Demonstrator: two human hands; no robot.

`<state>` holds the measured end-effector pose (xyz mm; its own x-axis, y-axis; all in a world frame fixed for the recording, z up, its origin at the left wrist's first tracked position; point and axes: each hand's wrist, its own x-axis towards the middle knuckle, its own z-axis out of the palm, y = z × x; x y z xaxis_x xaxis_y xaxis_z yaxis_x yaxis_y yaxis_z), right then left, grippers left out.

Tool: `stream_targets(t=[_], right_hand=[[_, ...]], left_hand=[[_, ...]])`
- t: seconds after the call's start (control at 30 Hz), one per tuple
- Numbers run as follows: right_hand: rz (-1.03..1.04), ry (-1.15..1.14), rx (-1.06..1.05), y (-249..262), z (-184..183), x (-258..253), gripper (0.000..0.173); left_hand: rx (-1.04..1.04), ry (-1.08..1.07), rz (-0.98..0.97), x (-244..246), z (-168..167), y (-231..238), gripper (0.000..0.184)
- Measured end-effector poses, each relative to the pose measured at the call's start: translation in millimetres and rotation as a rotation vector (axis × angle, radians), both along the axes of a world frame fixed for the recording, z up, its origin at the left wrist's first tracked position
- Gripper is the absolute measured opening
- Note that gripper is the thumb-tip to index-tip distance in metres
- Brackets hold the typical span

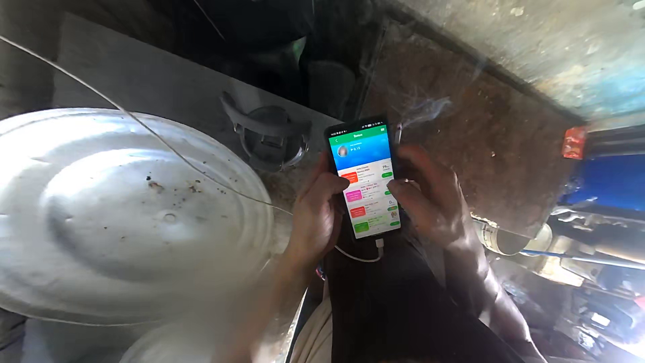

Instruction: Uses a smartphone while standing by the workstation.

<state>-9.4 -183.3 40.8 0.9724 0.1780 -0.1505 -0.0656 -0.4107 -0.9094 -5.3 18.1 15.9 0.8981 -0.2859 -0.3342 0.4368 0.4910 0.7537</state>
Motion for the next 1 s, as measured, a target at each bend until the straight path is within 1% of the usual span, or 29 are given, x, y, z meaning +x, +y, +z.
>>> stream_targets(t=[0.1,0.33,0.47,0.53,0.63,0.7,0.83,1.0], right_hand=[[0.016,0.007,0.027,-0.8,-0.3,0.7,0.042],[-0.005,-0.010,0.026,3.2,2.2,3.3,0.033],[-0.024,0.003,0.039,4.2,1.9,3.2,0.033],[-0.031,0.023,0.025,2.7,1.3,2.1,0.036],[0.030,0.056,0.023,-2.1,0.4,1.8,0.049],[0.053,0.078,0.036,-4.1,0.9,1.8,0.054],[0.033,0.088,-0.021,-2.0,3.1,2.0,0.055],[0.077,0.054,0.053,-8.1,-2.8,2.3,0.054]], left_hand=[[-0.009,0.004,0.008,0.2,-0.5,1.6,0.046],[-0.009,0.011,0.011,1.3,1.6,1.4,0.046],[-0.004,0.003,0.008,1.7,1.9,1.3,0.045],[0.007,0.003,0.011,1.6,1.9,1.2,0.047],[0.022,0.018,0.015,1.8,2.0,2.4,0.046],[0.020,0.010,0.011,2.3,1.4,3.1,0.046],[0.015,0.009,0.013,2.4,2.4,2.8,0.047],[0.019,0.022,0.015,2.1,0.5,1.4,0.045]])
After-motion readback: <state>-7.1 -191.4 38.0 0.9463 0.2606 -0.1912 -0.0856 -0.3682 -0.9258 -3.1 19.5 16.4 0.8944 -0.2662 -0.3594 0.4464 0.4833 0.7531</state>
